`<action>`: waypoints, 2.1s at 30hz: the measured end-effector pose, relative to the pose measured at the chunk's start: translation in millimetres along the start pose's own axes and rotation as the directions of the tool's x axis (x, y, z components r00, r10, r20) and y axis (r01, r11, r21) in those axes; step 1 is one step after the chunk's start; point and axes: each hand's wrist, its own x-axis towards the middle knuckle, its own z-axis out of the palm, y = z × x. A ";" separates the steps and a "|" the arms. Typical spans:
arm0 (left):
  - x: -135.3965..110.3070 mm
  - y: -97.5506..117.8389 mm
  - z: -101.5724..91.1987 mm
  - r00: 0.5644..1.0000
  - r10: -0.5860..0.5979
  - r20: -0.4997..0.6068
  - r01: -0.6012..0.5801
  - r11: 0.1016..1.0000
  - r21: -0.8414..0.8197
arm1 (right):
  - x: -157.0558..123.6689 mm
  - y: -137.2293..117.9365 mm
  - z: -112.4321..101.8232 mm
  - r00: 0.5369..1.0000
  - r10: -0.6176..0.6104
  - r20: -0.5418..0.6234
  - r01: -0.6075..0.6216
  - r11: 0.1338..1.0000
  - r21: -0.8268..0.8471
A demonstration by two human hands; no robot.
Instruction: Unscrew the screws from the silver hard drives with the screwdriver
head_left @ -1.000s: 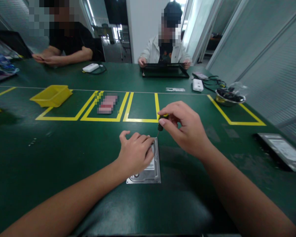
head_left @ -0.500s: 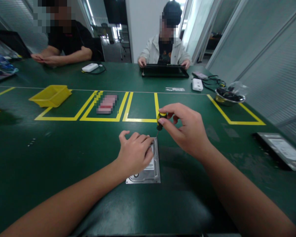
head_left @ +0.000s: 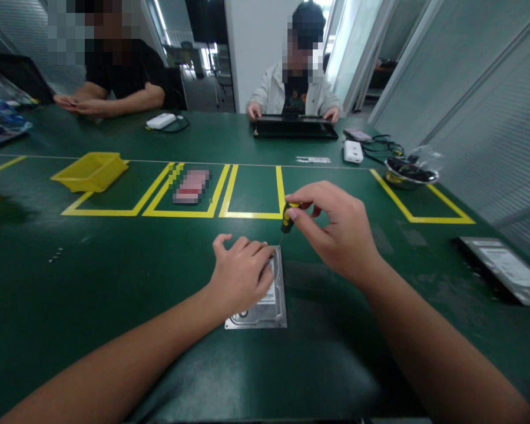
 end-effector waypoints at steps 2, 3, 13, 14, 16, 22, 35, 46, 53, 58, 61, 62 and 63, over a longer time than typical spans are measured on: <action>-0.1 -0.1 0.2 1.000 0.001 0.001 -0.001 1.000 -0.003 | -0.5 -0.3 -1.0 1.000 0.006 0.009 -0.006 1.000 0.010; -0.1 -0.1 0.2 1.000 0.001 0.002 -0.001 1.000 -0.004 | -0.8 -0.6 -1.4 1.000 0.010 0.013 -0.010 1.000 0.015; -0.2 0.2 0.7 1.000 0.006 -0.014 -0.006 1.000 -0.003 | 0.5 -2.2 -0.7 1.000 0.025 0.006 -0.025 1.000 0.008; -0.2 0.0 0.7 1.000 0.008 -0.015 -0.008 1.000 -0.004 | 0.6 -2.0 -1.0 1.000 0.022 0.010 -0.022 1.000 0.008; -0.3 -0.3 0.5 1.000 0.009 -0.012 -0.009 1.000 -0.007 | 0.5 -1.3 -1.8 1.000 0.006 0.018 -0.006 1.000 0.015; -0.8 -0.5 0.7 1.000 0.006 -0.004 -0.006 1.000 -0.006 | -2.4 1.3 -1.6 1.000 0.010 0.005 -0.010 1.000 0.020; 0.0 0.2 0.0 1.000 0.003 -0.004 -0.004 1.000 -0.012 | -0.9 -2.3 -3.1 1.000 -0.010 0.029 0.009 0.999 0.031; 0.2 0.8 -1.3 1.000 0.000 -0.002 0.000 1.000 -0.015 | -1.4 0.1 -6.6 0.995 -0.032 0.090 0.037 0.998 -0.055; -1.0 -0.6 0.6 1.000 0.006 -0.001 -0.006 1.000 -0.006 | -2.2 0.2 -5.7 0.994 -0.052 0.096 0.060 0.995 -0.085; -0.5 0.1 1.2 1.000 0.007 -0.008 -0.007 1.000 -0.001 | -2.4 1.7 -4.3 0.994 -0.075 0.084 0.083 0.992 -0.099; -0.8 -0.1 0.8 1.000 0.008 -0.008 -0.008 1.000 -0.004 | -2.2 1.1 -4.0 0.993 -0.081 0.091 0.090 0.990 -0.108; -0.8 -0.3 0.7 1.000 0.008 -0.011 -0.008 1.000 -0.005 | -2.2 0.7 -4.1 0.992 -0.077 0.097 0.087 0.991 -0.105; -0.8 -0.5 0.6 1.000 0.008 -0.013 -0.008 1.000 -0.005 | -2.1 0.4 -4.2 0.992 -0.073 0.101 0.083 0.992 -0.100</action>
